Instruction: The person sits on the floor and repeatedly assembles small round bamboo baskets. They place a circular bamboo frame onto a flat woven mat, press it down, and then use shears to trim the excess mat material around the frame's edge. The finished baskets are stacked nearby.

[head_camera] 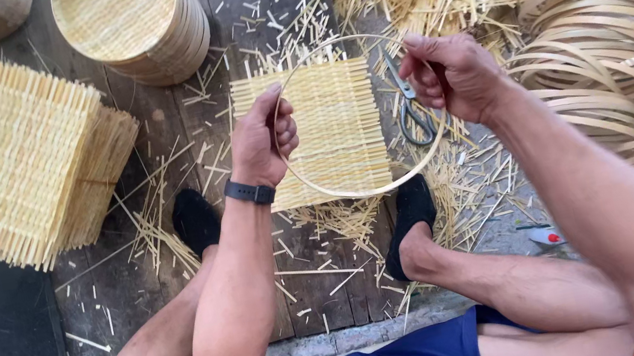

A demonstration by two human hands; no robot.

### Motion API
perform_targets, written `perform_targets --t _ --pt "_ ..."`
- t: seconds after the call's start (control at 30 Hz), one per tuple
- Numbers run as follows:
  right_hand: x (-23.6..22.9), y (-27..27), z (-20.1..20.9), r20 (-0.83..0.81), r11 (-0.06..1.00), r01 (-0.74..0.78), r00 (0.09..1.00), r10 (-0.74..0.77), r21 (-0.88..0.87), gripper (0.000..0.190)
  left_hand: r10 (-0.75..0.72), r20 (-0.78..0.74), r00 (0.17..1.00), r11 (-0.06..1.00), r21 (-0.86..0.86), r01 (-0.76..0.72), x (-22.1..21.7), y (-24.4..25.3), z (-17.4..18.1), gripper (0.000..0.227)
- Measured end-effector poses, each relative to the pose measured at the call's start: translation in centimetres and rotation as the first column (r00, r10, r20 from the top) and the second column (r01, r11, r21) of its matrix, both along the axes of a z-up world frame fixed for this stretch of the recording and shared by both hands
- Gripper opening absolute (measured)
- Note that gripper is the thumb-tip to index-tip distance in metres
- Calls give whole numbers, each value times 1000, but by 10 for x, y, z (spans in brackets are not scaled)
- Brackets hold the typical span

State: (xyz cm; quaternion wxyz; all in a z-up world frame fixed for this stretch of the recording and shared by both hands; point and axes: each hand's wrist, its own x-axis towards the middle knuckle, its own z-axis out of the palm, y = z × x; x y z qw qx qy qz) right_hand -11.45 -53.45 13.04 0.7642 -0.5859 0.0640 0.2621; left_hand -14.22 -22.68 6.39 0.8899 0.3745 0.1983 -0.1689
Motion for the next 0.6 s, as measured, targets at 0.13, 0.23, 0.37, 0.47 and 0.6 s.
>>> perform_targets --t 0.13,0.23,0.37,0.47,0.6 --pt "-1 9 -28 -11 996 33 999 -32 87 41 64 -15 998 994 89 -62 7 11 -10 38" --pt "-8 9 -39 18 998 44 999 -45 40 38 -11 -35 999 999 -47 9 8 17 -23 39" --pt "-18 23 -53 -108 974 222 970 -216 52 45 55 -101 993 992 -107 -66 5 24 -36 37" --pt "-22 40 -76 -142 911 344 937 -318 228 42 106 -90 990 987 -112 -115 -1 24 -48 36" --pt "-31 52 -100 -95 895 348 937 -335 280 43 152 -102 983 976 -142 -166 1 28 -60 36"
